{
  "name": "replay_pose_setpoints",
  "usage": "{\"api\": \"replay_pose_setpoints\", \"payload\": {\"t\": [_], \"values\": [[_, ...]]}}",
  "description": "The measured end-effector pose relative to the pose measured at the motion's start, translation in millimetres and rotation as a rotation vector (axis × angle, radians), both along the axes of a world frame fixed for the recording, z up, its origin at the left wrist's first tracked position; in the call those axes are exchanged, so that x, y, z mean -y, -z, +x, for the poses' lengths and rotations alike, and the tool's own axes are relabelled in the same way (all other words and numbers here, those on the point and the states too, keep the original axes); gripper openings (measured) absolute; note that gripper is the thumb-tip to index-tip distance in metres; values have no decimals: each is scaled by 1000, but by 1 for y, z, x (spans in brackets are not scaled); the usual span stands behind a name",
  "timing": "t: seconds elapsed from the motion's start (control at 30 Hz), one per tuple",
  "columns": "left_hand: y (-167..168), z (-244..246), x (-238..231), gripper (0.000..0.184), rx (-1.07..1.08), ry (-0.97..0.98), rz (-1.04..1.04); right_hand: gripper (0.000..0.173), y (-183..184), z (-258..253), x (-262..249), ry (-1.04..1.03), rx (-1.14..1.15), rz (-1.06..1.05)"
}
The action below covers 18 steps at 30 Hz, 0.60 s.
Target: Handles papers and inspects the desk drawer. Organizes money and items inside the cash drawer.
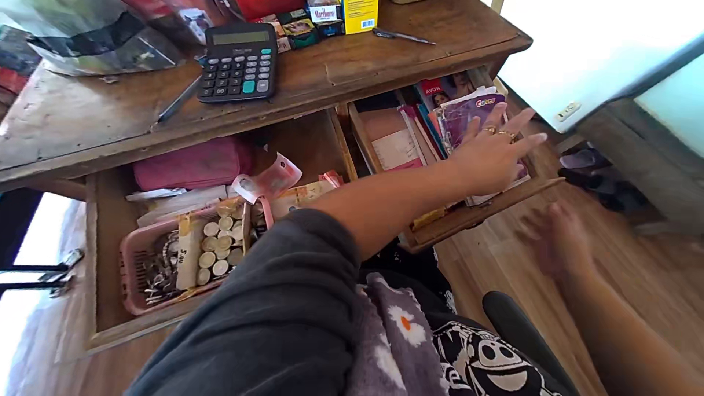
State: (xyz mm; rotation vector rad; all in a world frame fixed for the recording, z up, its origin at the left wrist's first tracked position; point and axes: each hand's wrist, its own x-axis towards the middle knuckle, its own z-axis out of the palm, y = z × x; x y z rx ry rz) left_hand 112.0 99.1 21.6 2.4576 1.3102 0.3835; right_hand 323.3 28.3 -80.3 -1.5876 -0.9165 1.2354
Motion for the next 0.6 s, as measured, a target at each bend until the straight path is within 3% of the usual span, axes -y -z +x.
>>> {"api": "replay_pose_setpoints", "payload": {"t": [0.07,0.2,0.3,0.4,0.53,0.6], "values": [[17,14,-27,57,-168,9,5,69,11,-23,18,-55,-210,-212],[46,24,-60,77,-260,-136,-100,79,14,-65,19,-209,-440,-235],[50,25,-70,88,-285,-200,-174,74,-4,-91,11,-46,-516,-237],[33,22,-79,91,-248,-235,-208,68,-30,-96,13,-6,-574,-180],[0,7,-111,99,-261,-242,-334,97,-69,-85,16,-173,-582,-6],[-16,-9,-125,98,-252,-190,-373,95,-80,-95,3,-192,-575,36]]}}
